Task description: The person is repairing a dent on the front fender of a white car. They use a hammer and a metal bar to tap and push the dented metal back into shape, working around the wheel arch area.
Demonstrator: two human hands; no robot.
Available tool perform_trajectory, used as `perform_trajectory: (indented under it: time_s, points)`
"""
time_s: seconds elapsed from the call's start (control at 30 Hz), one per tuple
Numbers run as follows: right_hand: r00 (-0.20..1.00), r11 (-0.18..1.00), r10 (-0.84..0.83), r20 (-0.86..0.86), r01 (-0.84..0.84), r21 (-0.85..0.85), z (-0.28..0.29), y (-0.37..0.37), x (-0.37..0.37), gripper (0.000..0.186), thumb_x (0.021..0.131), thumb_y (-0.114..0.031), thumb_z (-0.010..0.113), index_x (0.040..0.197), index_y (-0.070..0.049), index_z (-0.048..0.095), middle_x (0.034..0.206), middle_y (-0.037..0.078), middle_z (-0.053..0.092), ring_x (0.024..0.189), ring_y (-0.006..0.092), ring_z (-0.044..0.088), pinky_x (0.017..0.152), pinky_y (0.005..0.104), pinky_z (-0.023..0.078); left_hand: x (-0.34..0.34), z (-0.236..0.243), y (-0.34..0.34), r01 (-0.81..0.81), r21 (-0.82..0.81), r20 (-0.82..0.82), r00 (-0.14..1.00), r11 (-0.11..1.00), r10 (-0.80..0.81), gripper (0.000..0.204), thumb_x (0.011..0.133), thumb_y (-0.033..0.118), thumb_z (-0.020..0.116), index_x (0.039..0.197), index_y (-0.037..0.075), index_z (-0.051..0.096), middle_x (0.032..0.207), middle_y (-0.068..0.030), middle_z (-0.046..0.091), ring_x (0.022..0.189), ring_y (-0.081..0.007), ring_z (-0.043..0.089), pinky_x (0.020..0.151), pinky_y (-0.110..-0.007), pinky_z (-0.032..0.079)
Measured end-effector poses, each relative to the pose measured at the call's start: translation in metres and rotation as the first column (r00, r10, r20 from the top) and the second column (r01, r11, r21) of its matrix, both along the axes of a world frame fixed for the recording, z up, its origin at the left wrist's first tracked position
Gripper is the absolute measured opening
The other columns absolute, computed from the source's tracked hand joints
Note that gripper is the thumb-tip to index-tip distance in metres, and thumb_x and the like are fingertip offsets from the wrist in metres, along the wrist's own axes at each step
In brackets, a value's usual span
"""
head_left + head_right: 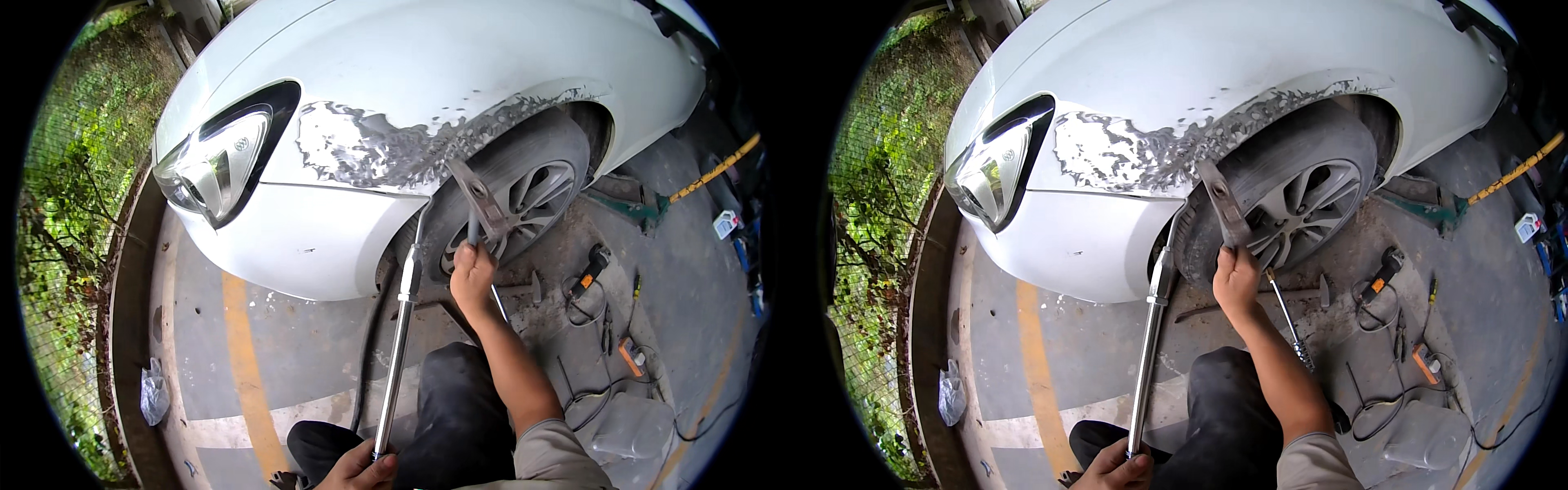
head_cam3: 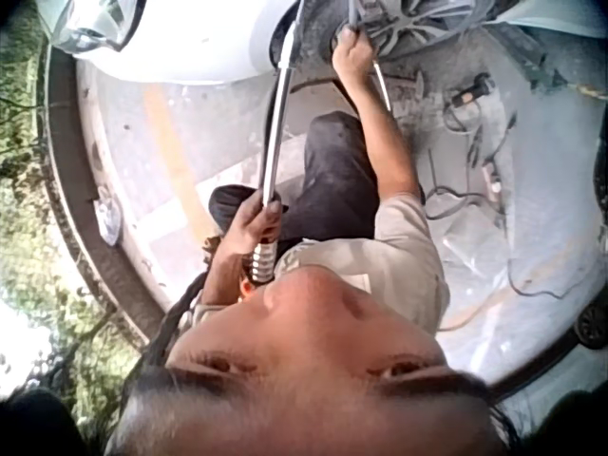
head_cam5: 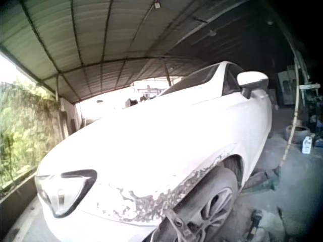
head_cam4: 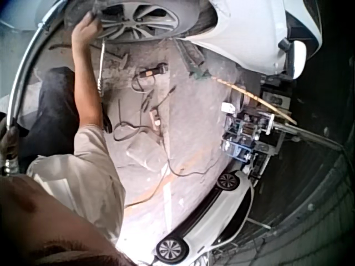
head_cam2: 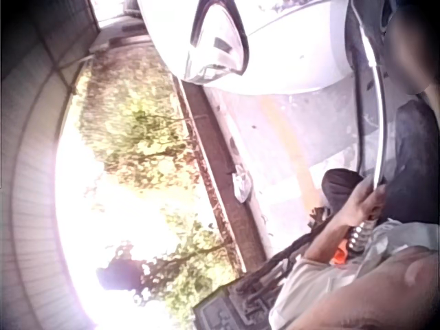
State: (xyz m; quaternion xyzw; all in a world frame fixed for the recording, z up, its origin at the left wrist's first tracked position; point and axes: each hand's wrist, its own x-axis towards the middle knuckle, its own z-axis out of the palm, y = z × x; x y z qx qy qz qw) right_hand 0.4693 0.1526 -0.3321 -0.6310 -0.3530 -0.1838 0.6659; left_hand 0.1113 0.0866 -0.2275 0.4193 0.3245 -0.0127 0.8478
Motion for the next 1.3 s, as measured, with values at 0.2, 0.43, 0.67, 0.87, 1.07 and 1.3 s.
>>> perform_trajectory:
  time_s: [0.2, 0.43, 0.67, 0.87, 1.07, 1.3]
  points:
    - [0.992, 0.998, 0.065, 0.111, -0.064, -0.013, 0.047, -0.022, 0.013, 0.026, 0.093, -0.019, 0.051, 0.075, -0.001, 0.051, 0.059, 0.018, 0.05, 0.053, 0.0395, 0.054, 0.046, 0.0405, 0.04, -0.002, -0.009, 0.001, 0.019, 0.0, 0.051, 0.999, 1.0, -0.019, 0.015, 0.097, 0.021, 0.052, 0.093, 0.01, 0.043, 0.062, 0.0046, 0.035, 0.048, -0.0054, 0.033, 0.043, -0.022, 0.029]
    - [0.988, 0.983, 0.058, 0.143, -0.031, -0.181, 0.053, -0.03, 0.028, 0.016, 0.089, -0.014, 0.056, 0.079, -0.002, 0.052, 0.063, 0.02, 0.053, 0.061, 0.043, 0.055, 0.049, 0.0454, 0.041, 0.002, -0.015, 0.003, 0.042, 0.014, 0.088, 0.995, 0.999, -0.043, 0.013, 0.097, 0.021, 0.051, 0.095, 0.01, 0.044, 0.061, 0.0051, 0.035, 0.047, -0.0053, 0.032, 0.042, -0.021, 0.027]
    - [0.919, 0.963, 0.028, 0.392, 0.08, -0.256, 0.057, -0.036, 0.024, 0.018, 0.091, -0.02, 0.056, 0.081, -0.006, 0.053, 0.066, 0.018, 0.054, 0.062, 0.0436, 0.054, 0.052, 0.048, 0.042, 0.006, -0.017, 0.005, 0.046, 0.003, 0.104, 0.994, 0.999, -0.046, 0.013, 0.098, 0.022, 0.05, 0.094, 0.011, 0.045, 0.061, 0.0056, 0.034, 0.047, -0.005, 0.032, 0.042, -0.021, 0.027]
    - [0.907, 0.909, 0.148, 0.395, 0.033, -0.416, 0.062, -0.034, 0.03, 0.021, 0.088, -0.025, 0.063, 0.082, -0.006, 0.055, 0.071, 0.017, 0.059, 0.065, 0.0411, 0.058, 0.052, 0.0472, 0.045, 0.006, -0.022, 0.006, 0.054, 0.057, 0.127, 0.99, 0.997, -0.061, 0.017, 0.097, 0.025, 0.051, 0.092, 0.01, 0.046, 0.062, 0.005, 0.037, 0.048, -0.0055, 0.034, 0.043, -0.021, 0.029]
    - [0.872, 0.925, 0.196, 0.448, -0.012, -0.38, 0.081, -0.032, 0.02, 0.023, 0.088, -0.024, 0.063, 0.079, -0.005, 0.053, 0.069, 0.016, 0.058, 0.063, 0.0406, 0.057, 0.052, 0.0466, 0.044, 0.007, -0.011, 0.009, 0.049, 0.123, 0.107, 0.992, 0.991, -0.062, 0.021, 0.097, 0.028, 0.052, 0.089, 0.009, 0.047, 0.064, 0.0045, 0.04, 0.051, -0.0061, 0.037, 0.045, -0.022, 0.031]
    - [0.804, 0.959, 0.127, 0.581, 0.051, -0.28, 0.096, -0.038, 0.024, 0.012, 0.084, -0.012, 0.062, 0.079, -0.004, 0.053, 0.064, 0.017, 0.053, 0.06, 0.041, 0.056, 0.051, 0.046, 0.043, 0.012, -0.015, 0.006, 0.065, 0.213, 0.086, 0.993, 0.975, -0.085, 0.025, 0.097, 0.029, 0.052, 0.086, 0.007, 0.049, 0.062, 0.0037, 0.042, 0.053, -0.007, 0.039, 0.047, -0.024, 0.033]
